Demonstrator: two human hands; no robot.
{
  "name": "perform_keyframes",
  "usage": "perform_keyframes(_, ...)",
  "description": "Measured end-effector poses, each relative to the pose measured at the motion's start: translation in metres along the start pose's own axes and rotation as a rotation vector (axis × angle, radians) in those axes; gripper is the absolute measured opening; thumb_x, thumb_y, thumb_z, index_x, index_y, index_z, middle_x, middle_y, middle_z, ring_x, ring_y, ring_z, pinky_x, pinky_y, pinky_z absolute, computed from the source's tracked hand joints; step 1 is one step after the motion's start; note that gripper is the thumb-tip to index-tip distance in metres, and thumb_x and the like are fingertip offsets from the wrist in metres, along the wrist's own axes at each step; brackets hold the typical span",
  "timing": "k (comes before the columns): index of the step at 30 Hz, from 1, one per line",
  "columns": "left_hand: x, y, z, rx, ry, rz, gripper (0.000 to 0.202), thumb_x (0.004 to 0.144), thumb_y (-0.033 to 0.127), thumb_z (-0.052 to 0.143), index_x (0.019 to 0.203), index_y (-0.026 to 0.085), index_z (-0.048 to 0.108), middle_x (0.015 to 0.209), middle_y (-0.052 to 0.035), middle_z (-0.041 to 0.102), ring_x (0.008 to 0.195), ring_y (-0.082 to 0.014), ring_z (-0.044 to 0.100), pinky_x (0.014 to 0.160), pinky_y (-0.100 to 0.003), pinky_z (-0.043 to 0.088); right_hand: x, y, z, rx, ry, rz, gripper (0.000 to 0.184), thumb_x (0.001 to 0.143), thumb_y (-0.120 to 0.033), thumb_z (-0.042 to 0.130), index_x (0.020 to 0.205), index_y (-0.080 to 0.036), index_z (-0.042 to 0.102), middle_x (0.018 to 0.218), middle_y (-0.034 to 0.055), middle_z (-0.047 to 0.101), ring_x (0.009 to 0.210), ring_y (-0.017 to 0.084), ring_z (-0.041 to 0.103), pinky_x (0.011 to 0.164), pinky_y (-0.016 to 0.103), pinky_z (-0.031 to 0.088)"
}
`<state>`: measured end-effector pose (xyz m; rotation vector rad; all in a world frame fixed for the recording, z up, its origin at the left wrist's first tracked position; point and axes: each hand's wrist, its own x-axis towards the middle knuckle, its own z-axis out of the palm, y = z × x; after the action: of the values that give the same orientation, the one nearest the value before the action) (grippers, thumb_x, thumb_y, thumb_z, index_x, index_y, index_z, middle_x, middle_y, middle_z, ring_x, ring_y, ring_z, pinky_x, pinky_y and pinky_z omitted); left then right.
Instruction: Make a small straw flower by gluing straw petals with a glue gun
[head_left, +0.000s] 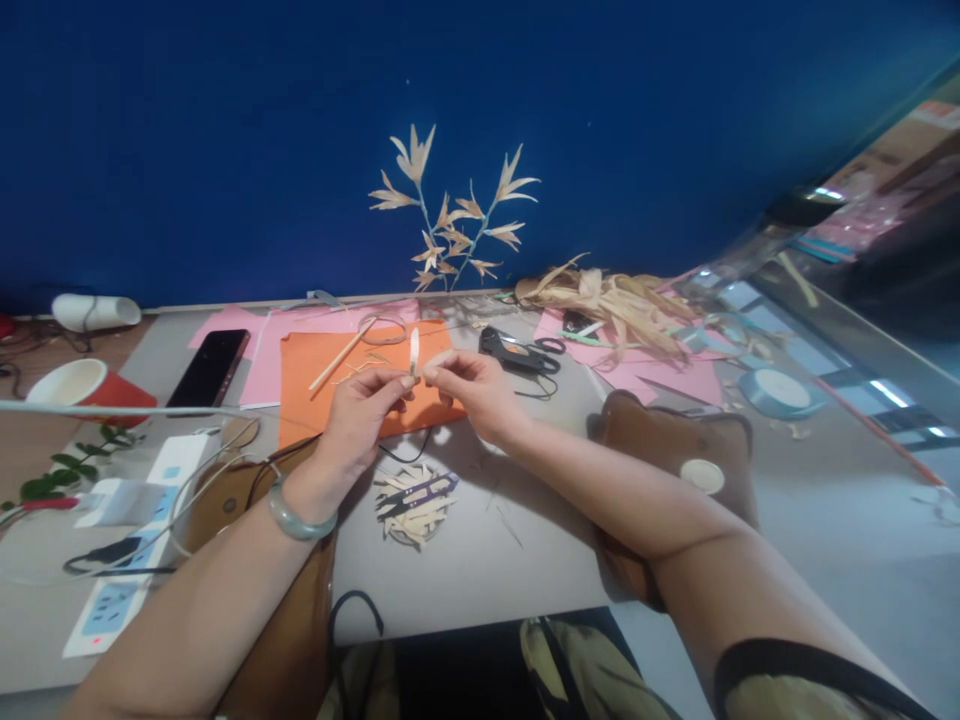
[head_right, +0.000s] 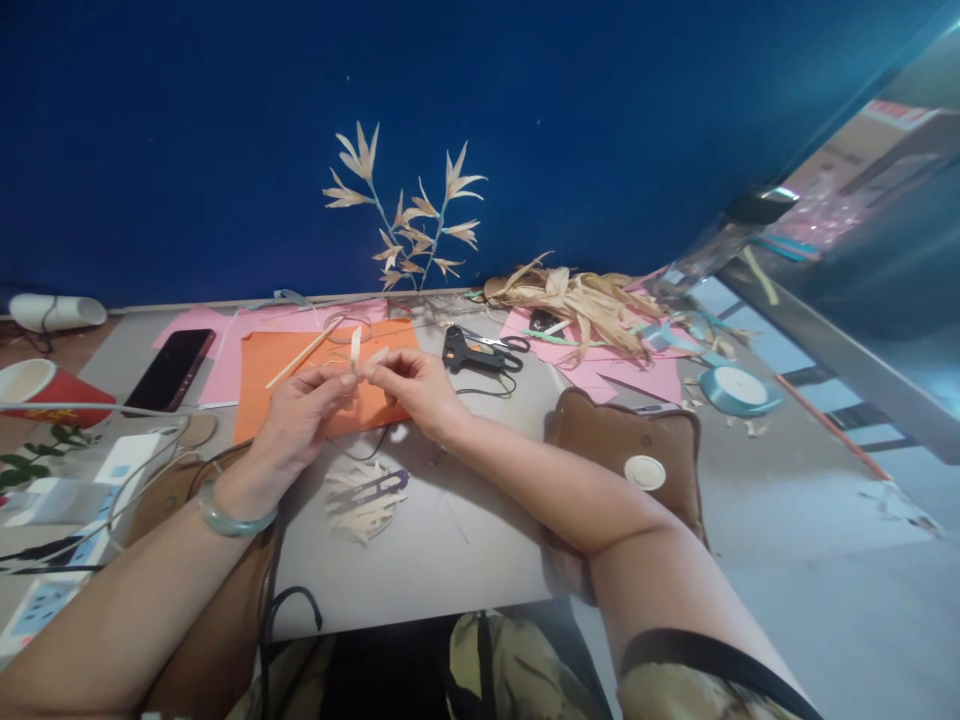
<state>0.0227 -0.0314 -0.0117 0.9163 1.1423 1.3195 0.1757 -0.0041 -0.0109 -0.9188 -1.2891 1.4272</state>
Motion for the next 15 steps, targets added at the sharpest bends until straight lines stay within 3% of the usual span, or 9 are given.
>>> perform_keyframes(6,0.0024,-0.0068,-0.0024,0.008,-0.035,0.055,0.014,0.065,0.028,0.077,0.069,0.017,0.072,0.062,0.0003,0.064,0.059,-0.0092,0.055,0.055,-0.02,0.043,-0.001,0.0039,0.001,-0.008,-0.003,0.004,0.022,0.07,-0.037,0.074,0.074,-0.017,0.067,0.065,-0.002,0.061,0.054,0.007,0.048,0.051,0.021,0.039)
perform_keyframes(15,-0.0001,-0.0057,-0.0027,0.133,-0.025,0.197,0.016,0.07,0.031,0.075,0.077,0.017,0.073,0.069,-0.0012,0.066,0.062,-0.0106,0.057,0.058,-0.022,0.047,0.0001,-0.0046,-0.0002,0.054,0.059,0.037,0.024,0.074,-0.032,0.069,0.063,-0.016,0.056,0.056,-0.005,0.053,0.046,0.005,0.044,0.048,0.02,0.031)
